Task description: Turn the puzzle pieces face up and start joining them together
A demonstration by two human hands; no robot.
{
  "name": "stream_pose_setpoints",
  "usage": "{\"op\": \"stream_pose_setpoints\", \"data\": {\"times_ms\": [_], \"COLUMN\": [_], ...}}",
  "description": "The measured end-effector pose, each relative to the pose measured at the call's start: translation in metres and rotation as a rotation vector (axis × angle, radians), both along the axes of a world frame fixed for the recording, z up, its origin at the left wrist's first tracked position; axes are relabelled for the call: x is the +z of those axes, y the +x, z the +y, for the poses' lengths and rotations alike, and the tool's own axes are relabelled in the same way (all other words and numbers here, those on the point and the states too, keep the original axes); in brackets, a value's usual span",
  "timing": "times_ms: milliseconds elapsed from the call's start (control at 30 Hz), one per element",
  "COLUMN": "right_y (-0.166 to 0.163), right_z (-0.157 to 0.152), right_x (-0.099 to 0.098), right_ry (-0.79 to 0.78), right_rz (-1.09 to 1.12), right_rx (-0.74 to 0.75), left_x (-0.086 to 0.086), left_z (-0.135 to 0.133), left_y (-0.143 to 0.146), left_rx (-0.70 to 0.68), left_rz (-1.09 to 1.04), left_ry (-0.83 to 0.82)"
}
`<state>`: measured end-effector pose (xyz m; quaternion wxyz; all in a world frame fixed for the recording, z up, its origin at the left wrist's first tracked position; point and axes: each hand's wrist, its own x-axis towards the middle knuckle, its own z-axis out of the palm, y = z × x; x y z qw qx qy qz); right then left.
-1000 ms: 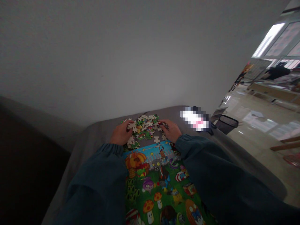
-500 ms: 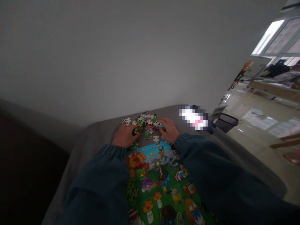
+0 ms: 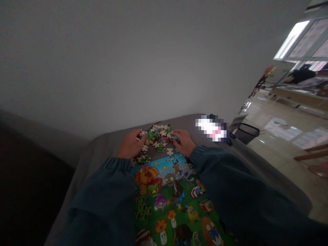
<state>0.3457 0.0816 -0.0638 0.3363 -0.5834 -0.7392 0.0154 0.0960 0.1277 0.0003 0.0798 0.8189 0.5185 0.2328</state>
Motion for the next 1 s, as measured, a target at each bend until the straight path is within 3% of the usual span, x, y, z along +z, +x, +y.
{"op": "stream_pose_setpoints", "data": {"times_ms": [233, 467, 633, 833, 1000], "right_y": [0.001, 0.002, 0.0, -0.007, -0.007], "right_z": [0.001, 0.003, -0.001, -0.013, -0.013], "right_x": [0.0, -0.005, 0.0, 0.015, 0.01], "right_ry": [0.001, 0.026, 0.07, 0.139, 0.071], "right_rz": [-0.009, -0.012, -0.012, -0.029, 0.061], "right_rx": [0.017, 0.022, 0.033, 0.258, 0.309], "left_x": [-0.004, -0.015, -0.011, 0.0, -0.004], "left_z": [0.006, 0.006, 0.003, -0.014, -0.032], "left_y": [-0.009, -0.008, -0.004, 0.017, 0.035], "left_rx": [-0.001, -0.307, -0.374, -0.446, -0.408], "left_rz": [0.087, 0.264, 0.268, 0.179, 0.161], "left_ry": [0.041, -0.031, -0.027, 0.0, 0.051]}}
